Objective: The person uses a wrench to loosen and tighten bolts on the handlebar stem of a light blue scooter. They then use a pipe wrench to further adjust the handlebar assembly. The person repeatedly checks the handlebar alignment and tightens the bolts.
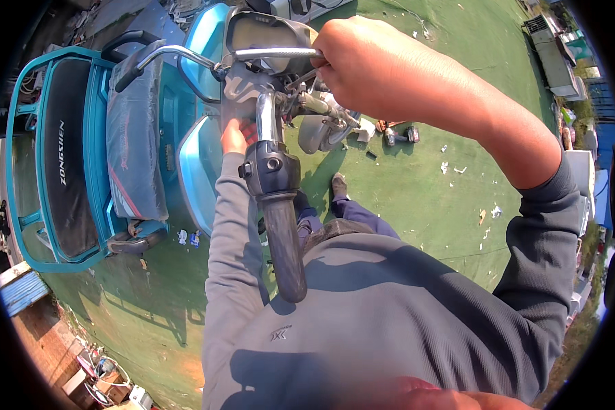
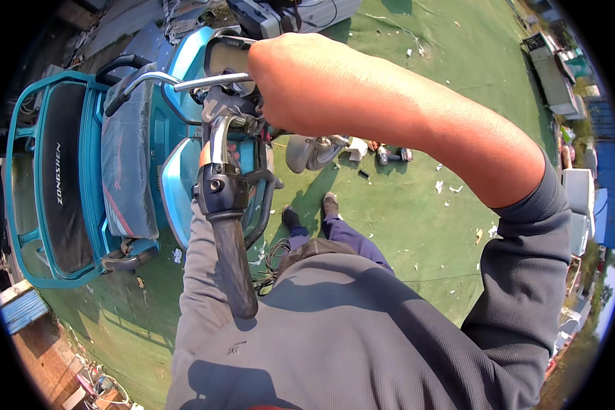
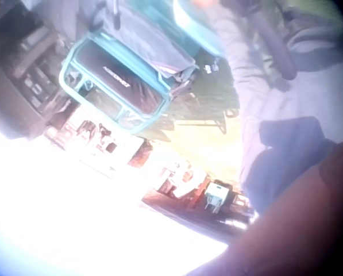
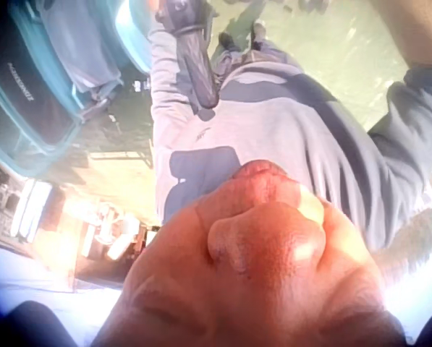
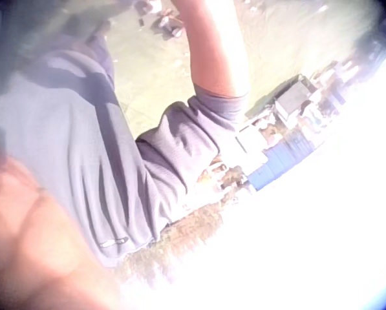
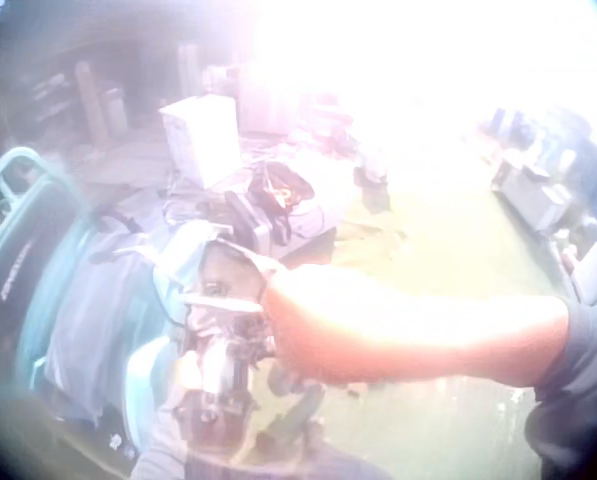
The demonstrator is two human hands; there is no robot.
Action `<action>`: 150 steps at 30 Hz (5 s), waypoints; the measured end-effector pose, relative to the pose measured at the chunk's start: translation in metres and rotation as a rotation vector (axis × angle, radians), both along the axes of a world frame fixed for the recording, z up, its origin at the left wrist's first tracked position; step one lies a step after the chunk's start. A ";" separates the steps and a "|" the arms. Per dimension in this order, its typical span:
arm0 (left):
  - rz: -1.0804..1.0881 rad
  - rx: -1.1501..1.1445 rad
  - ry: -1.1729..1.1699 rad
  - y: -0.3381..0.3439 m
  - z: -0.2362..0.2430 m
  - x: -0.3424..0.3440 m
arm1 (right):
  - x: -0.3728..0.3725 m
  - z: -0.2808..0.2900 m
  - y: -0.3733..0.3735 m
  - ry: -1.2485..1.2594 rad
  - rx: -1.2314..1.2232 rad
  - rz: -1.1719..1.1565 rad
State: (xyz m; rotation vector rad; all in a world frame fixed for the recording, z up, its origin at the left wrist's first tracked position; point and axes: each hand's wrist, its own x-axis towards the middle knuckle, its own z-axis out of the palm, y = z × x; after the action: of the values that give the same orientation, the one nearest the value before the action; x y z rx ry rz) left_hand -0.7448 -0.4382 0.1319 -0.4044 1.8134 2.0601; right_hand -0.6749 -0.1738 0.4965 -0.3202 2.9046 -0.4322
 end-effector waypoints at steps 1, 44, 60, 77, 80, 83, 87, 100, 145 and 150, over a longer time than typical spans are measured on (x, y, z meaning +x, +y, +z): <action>0.055 0.066 -0.111 0.011 0.021 0.002 | -0.002 0.002 -0.001 0.019 0.004 0.027; -0.022 0.514 -0.485 0.043 0.094 -0.052 | 0.098 -0.116 0.020 0.327 -0.511 -0.243; -0.054 0.195 -0.557 0.052 0.130 -0.065 | 0.135 -0.212 0.027 0.075 -1.156 -0.689; -0.228 0.128 -0.431 0.015 0.134 -0.105 | 0.130 -0.213 0.017 0.253 -1.092 -0.617; -0.186 0.162 -0.378 0.020 0.132 -0.100 | 0.116 -0.199 0.008 0.335 -1.045 -0.561; -0.157 0.216 -0.323 0.022 0.116 -0.108 | 0.098 -0.190 0.007 0.255 -1.066 -0.620; -0.217 0.211 -0.295 0.012 0.104 -0.113 | 0.077 -0.182 0.006 0.108 -1.066 -0.646; 0.038 0.417 -0.335 0.011 0.043 -0.041 | 0.061 -0.256 0.008 0.186 -1.267 -0.662; -0.714 -0.478 1.157 0.108 0.066 0.202 | 0.220 -0.339 0.040 -0.752 -1.540 -1.496; -0.393 -0.169 0.459 0.056 0.085 0.202 | 0.215 -0.344 0.022 -0.776 -1.259 -1.538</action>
State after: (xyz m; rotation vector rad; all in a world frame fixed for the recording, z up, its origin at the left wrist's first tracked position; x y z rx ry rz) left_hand -0.5431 -0.3826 0.2170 0.3934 2.1196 1.8245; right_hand -0.4595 -0.1517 0.1525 1.5678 1.2125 -1.8631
